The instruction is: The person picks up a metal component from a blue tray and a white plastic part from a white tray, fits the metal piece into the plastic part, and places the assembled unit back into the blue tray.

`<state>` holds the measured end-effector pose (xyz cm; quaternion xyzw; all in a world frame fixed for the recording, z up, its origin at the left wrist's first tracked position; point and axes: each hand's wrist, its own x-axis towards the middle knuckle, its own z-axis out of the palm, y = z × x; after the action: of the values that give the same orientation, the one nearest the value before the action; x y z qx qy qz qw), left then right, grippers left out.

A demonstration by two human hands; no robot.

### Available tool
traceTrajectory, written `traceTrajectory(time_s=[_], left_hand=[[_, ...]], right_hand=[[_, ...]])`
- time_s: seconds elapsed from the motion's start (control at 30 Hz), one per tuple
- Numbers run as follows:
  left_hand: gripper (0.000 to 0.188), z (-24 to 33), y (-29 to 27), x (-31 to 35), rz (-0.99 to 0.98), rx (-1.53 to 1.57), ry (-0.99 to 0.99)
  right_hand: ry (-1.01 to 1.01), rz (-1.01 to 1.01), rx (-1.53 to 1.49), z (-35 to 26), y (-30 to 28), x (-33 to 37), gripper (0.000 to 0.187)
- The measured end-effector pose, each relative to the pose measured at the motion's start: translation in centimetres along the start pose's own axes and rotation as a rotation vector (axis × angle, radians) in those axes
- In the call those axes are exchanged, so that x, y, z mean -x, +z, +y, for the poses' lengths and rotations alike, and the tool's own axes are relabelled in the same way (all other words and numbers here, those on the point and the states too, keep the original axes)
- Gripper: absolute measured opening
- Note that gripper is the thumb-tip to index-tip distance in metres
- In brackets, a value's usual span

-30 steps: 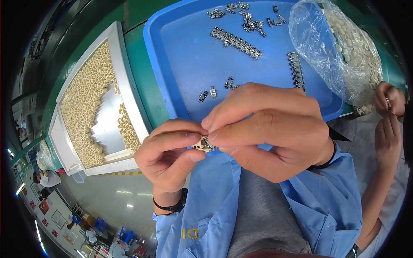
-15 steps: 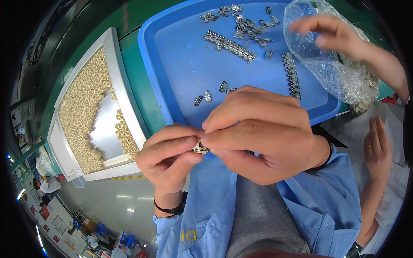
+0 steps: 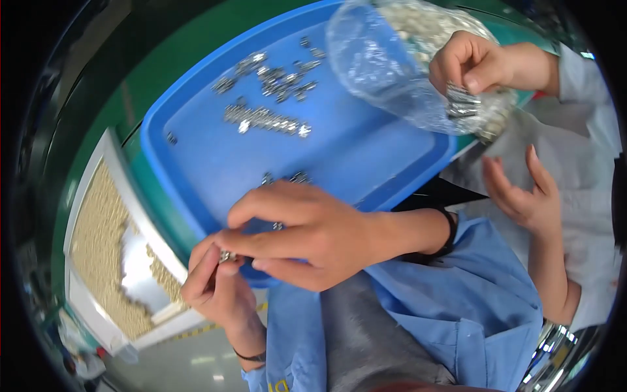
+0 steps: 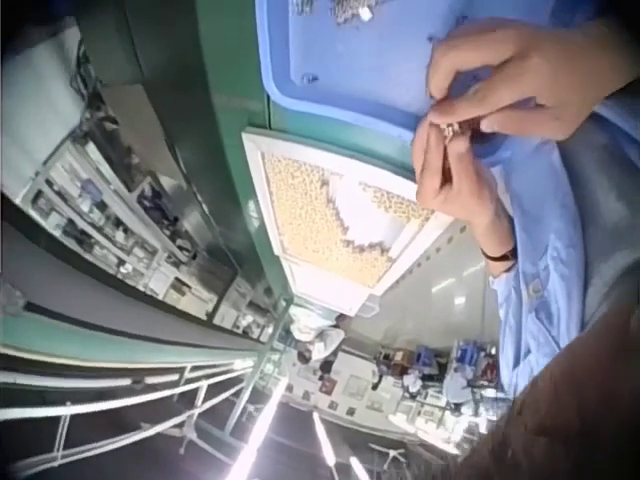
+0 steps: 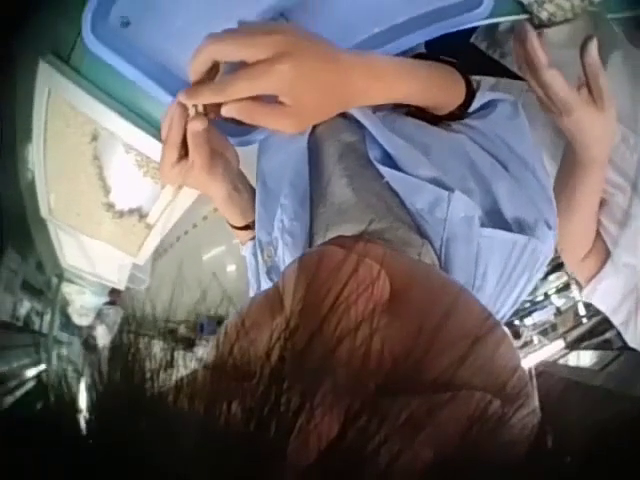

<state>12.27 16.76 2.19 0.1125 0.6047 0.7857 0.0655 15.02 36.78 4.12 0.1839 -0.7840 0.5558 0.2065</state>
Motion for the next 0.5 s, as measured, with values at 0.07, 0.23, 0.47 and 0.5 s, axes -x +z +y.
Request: traceTrajectory(time_s=[0.07, 0.23, 0.47, 0.5], left_hand=[[0.03, -0.7, 0.1, 0.0, -0.024, 0.036, 0.002], [0.023, -1.3, -0.5, -1.0, -0.103, 0.058, -0.045], [0.02, -1.5, 0.0, -1.8, -0.117, 0.029, -0.073], [0.019, -1.6, -0.1, -1.9, -0.11, 0.02, -0.072]], right_hand=[[0.008, -0.005, 0.069, 0.0, -1.0, 0.5, 0.04], [0.029, 0.066, 0.48, 2.8, -7.3, 2.4, 0.037], [0.337, 0.321, 1.186, 9.2, -23.0, 5.0, 0.026], [0.394, 0.299, 1.273, 10.1, -24.0, 5.3, 0.025]])
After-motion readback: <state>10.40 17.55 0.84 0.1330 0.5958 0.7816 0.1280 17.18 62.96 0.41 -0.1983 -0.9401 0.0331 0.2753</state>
